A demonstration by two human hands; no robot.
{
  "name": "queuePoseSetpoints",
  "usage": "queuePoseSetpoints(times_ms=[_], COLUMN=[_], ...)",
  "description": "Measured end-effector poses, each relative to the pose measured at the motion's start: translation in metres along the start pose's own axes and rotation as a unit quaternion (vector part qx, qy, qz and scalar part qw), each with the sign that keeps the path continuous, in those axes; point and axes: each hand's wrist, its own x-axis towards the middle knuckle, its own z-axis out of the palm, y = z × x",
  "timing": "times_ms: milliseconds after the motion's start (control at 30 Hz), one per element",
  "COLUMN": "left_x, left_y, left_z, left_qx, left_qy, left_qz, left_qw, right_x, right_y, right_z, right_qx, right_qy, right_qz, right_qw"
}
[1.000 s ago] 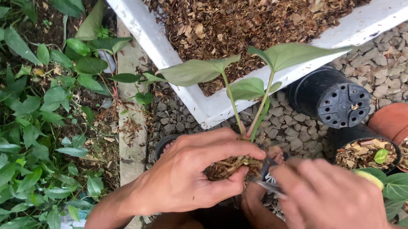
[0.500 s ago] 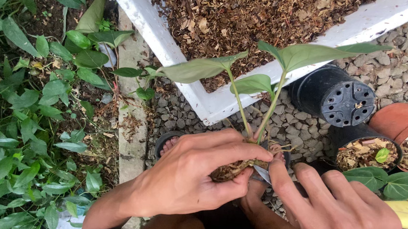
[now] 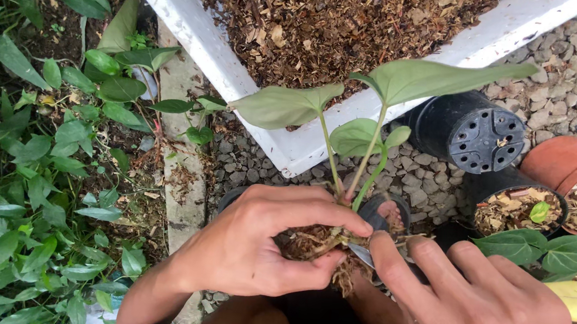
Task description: The person removes a plant from a black nursery pot, shakes off excess soil, and uses a knife to trim the roots. The person then separates the plant into two smaller sections and places them aside.
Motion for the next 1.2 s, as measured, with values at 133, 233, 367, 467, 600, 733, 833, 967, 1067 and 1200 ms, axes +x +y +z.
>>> queuePoseSetpoints(times_ms=[133,233,367,467,600,733,833,967,1067,1200], left_x=[0.000,0.000,0.001,0.001,0.000,0.001,0.001,0.001,0.002,0.002], left_y=[-0.002,-0.003,-0.003,-0.002,0.000,0.001,0.003,0.005,0.005,0.006], left_z=[0.000,-0.001,-0.001,0.000,0.000,0.001,0.002,0.001,0.001,0.002], left_qx=[-0.009,-0.009,-0.010,-0.008,0.010,0.023,0.057,0.072,0.075,0.088], left_qy=[-0.007,-0.010,-0.011,-0.011,-0.017,-0.006,-0.010,-0.021,-0.028,-0.026], left_qz=[-0.014,-0.011,0.002,-0.008,-0.030,0.000,-0.012,-0.017,-0.023,-0.029], left_qw=[1.000,1.000,1.000,1.000,0.999,1.000,0.998,0.997,0.997,0.995], right_x=[-0.001,-0.001,0.000,0.000,-0.001,-0.002,-0.004,-0.007,-0.011,-0.016], right_y=[0.003,0.004,0.004,0.005,0.005,0.005,0.005,0.010,0.013,0.016], right_z=[0.001,0.001,0.000,-0.001,-0.001,-0.001,0.001,0.004,0.008,0.010], right_qx=[0.035,0.056,0.077,0.061,0.031,0.031,0.025,0.000,-0.035,-0.048], right_qy=[0.000,0.003,0.021,0.007,-0.018,-0.024,-0.034,-0.038,-0.020,-0.063], right_qz=[-0.003,-0.002,-0.005,-0.006,-0.005,0.000,-0.001,-0.030,-0.057,-0.074], right_qw=[0.999,0.998,0.997,0.998,0.999,0.999,0.999,0.999,0.998,0.994])
